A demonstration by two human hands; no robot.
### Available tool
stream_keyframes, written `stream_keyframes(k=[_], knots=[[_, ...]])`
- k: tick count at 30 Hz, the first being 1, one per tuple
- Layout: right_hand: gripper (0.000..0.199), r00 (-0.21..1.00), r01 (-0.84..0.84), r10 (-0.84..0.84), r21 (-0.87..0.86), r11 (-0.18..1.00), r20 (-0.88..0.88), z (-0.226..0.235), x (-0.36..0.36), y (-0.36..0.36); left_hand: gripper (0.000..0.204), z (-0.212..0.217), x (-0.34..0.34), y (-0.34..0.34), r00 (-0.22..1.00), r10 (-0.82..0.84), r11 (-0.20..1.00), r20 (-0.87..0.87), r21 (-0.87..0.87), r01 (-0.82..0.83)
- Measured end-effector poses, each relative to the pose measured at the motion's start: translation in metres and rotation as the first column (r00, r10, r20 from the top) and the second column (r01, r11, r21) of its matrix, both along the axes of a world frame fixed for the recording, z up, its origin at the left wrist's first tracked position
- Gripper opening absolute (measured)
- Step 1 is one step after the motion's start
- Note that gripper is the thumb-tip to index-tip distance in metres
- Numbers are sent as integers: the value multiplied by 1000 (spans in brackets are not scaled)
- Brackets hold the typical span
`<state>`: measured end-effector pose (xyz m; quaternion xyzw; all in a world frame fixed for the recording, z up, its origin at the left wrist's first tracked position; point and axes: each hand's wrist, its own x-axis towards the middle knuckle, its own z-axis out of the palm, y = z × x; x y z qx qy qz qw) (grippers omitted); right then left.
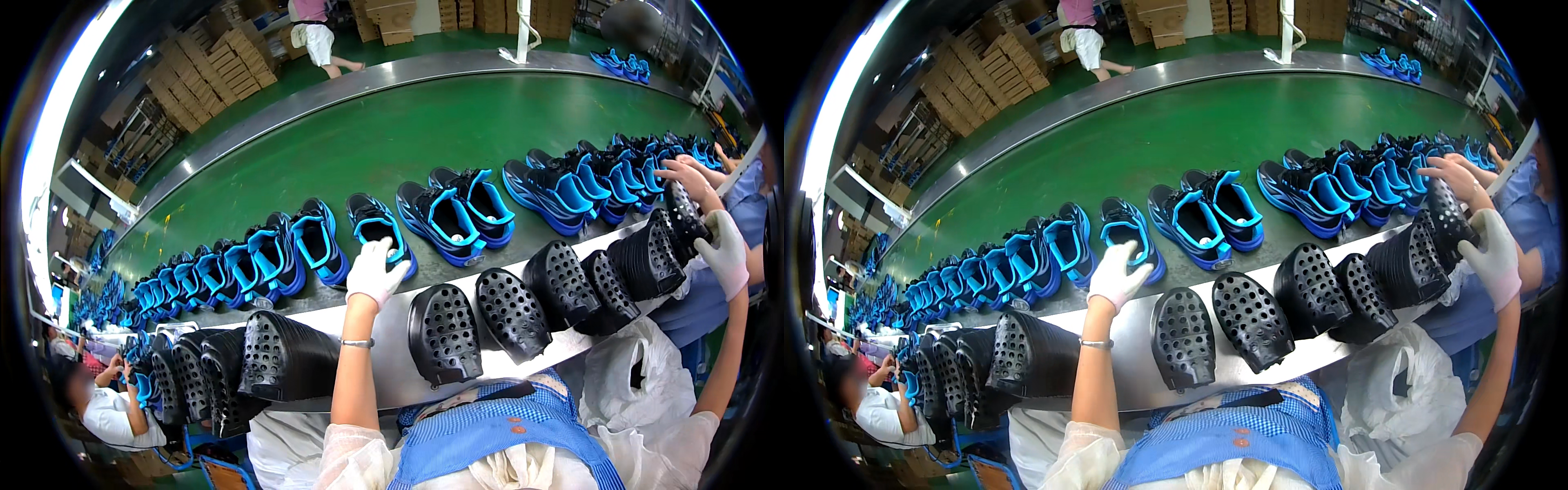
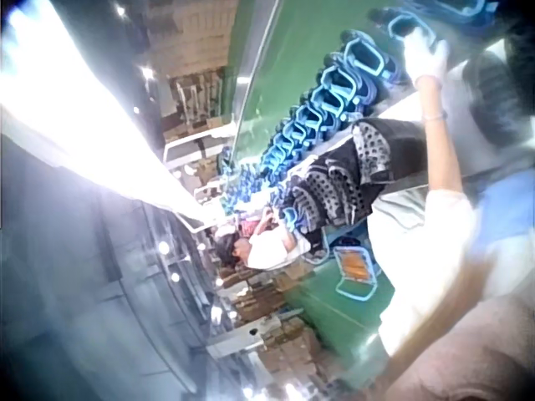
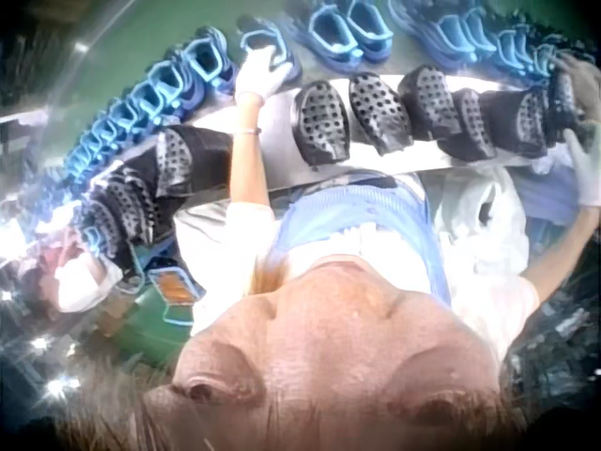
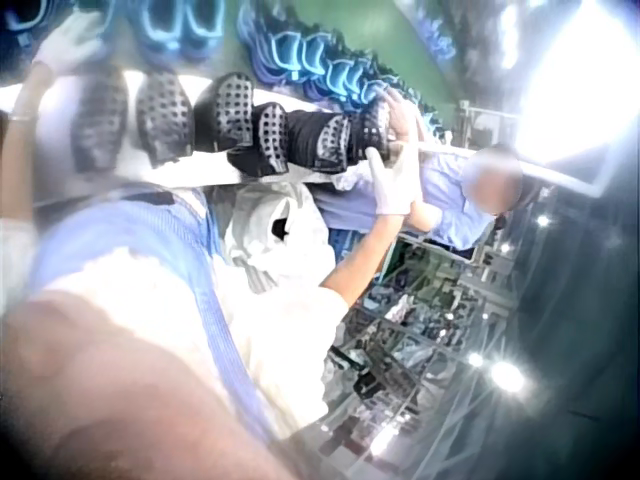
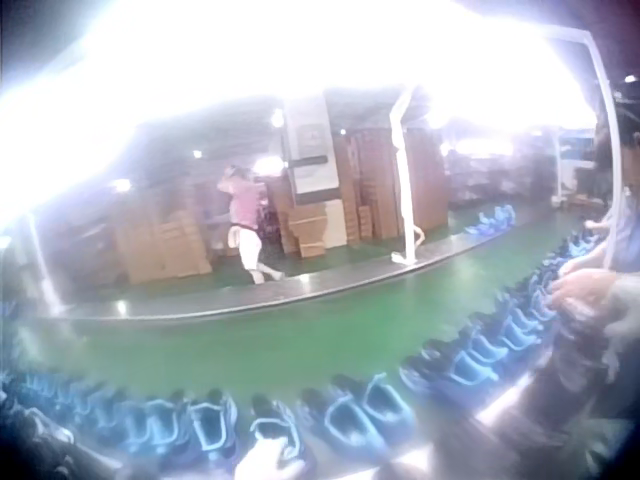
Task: The person picks up black shoe components, places them onto blue shoes moving along a conveyor belt, and then attaches a small round tag to the side of a shoe by pulling a plastic cord through a loop.
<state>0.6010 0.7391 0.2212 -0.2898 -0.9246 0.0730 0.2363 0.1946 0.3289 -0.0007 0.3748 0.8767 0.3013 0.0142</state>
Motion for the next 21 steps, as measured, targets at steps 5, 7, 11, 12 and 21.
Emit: stream_keyframes(k=[5, 7, 11, 12, 21], knots=[[35, 944, -329, 329, -13, 944, -15, 12, -113, -110, 57, 65, 31, 25, 963, -84, 904, 256, 427, -34], [37, 844, -534, 536, -58, 843, 14, 7, -159, -153, 71, 81, 51, 34, 630, -511, 738, 585, 674, -27], [36, 639, -745, 769, -230, 626, 24, -19, -231, -219, 73, 61, 65, 29, 184, -863, 421, 471, 870, -255], [35, 589, -792, 808, -213, 572, -23, -31, -244, -227, 66, 65, 69, 23, 151, -880, 372, 450, 852, -370], [35, 671, -694, 706, -143, 706, 227, -80, -300, -262, 37, 49, 53, -5, 287, -794, 321, 536, 771, -549]])
